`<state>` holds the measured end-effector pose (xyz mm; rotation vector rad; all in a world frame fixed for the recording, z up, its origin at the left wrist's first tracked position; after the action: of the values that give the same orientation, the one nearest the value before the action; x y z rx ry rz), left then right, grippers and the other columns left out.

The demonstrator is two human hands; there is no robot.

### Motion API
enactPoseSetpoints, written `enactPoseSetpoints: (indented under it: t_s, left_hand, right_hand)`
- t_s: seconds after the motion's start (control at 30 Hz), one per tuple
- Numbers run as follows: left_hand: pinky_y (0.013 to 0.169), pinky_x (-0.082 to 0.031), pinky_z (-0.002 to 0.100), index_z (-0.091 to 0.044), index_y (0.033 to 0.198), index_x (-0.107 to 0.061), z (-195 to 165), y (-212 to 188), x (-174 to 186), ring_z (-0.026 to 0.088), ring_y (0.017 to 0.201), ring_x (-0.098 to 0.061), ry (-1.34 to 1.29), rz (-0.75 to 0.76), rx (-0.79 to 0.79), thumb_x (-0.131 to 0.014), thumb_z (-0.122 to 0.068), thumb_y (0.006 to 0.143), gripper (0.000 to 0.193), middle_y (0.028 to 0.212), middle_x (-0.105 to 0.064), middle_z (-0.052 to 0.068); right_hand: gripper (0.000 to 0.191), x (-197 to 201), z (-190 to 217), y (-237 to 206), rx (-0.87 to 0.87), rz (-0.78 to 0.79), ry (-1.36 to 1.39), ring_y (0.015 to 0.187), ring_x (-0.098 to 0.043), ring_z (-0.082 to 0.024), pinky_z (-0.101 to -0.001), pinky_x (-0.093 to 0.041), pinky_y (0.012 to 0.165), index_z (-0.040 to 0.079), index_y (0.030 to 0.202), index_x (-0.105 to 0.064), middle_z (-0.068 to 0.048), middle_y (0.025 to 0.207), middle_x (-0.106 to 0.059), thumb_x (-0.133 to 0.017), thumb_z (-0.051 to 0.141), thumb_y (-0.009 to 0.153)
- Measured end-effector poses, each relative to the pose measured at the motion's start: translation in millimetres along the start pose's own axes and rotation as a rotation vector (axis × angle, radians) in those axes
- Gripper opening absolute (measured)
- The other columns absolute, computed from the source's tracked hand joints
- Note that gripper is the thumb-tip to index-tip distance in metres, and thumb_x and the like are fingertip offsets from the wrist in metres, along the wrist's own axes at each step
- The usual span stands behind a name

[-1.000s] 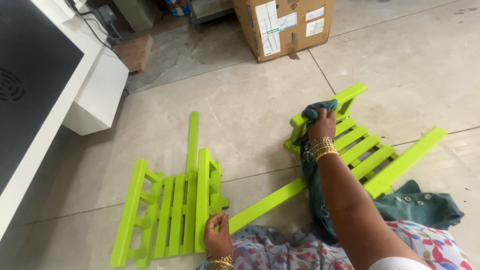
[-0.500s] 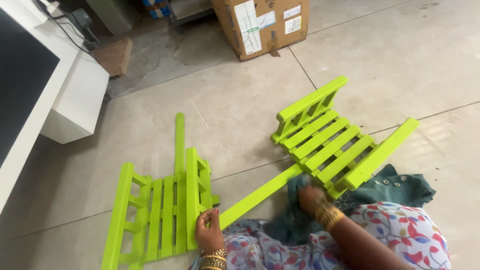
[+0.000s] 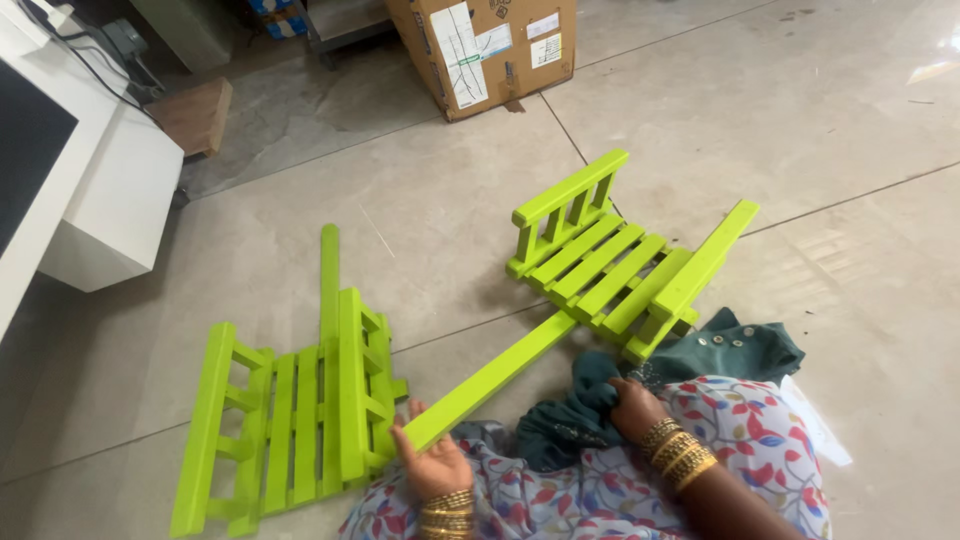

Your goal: The person sits on the floor and wipes a lime-green wooden chair with a dark cloth. They rotate the chair to clean different sides, including the legs and seat slats, then set it down and continue wiping another similar chair.

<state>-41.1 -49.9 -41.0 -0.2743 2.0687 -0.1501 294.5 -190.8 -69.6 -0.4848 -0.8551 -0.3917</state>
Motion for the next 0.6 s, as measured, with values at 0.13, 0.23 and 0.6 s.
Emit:
enactPoseSetpoints:
  t_s: [0.13, 0.23, 0.6]
  left_hand:
    - [0.116, -0.036, 0.05, 0.0, 0.143, -0.044, 1, -10, -24, 0.028, 0.133, -0.055, 0.292, 0.221, -0.263, -0.071, -0.026, 0.093, 0.063, 0.142, -0.058, 0.021]
    - [0.111, -0.044, 0.048, 0.003, 0.13, -0.05, -6, -9, -63, 0.03, 0.126, -0.063, 0.53, 0.497, -0.478, -0.067, -0.031, 0.102, 0.047, 0.135, -0.067, 0.024]
    - [0.071, -0.06, 0.03, -0.005, 0.109, -0.052, -3, -48, -304, 0.012, 0.08, -0.064, 0.376, 0.702, -0.753, -0.08, -0.022, 0.095, 0.036, 0.093, -0.063, 0.005]
  right_hand:
    - [0.052, -4, 2, 6, 0.05, -0.027, 0.045, 0.116, -0.065, -0.039, -0.0448, -0.054, 0.098, 0.016, 0.13, -0.064, -0.018, 0.128, -0.065, -0.071, 0.014, 0.078]
    - [0.048, -3, 7, 9, 0.092, -0.08, 0.095, 0.115, -0.066, -0.039, -0.0449, -0.054, 0.098, 0.015, 0.127, -0.066, -0.018, 0.127, -0.066, -0.069, 0.012, 0.08]
    - [0.042, 70, 10, -23, 0.177, -0.815, 0.188, 0.122, -0.058, -0.041, -0.0475, -0.05, 0.106, 0.019, 0.119, -0.068, -0.017, 0.129, -0.059, -0.065, 0.007, 0.079]
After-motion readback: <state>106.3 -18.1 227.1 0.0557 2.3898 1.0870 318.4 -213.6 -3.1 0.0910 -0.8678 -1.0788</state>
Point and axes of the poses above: each hand's wrist, its own y-axis towards the middle knuckle, its own x-axis out of the back of the hand, z = x × y, the point moved 4 cm from there along y, towards the middle knuckle
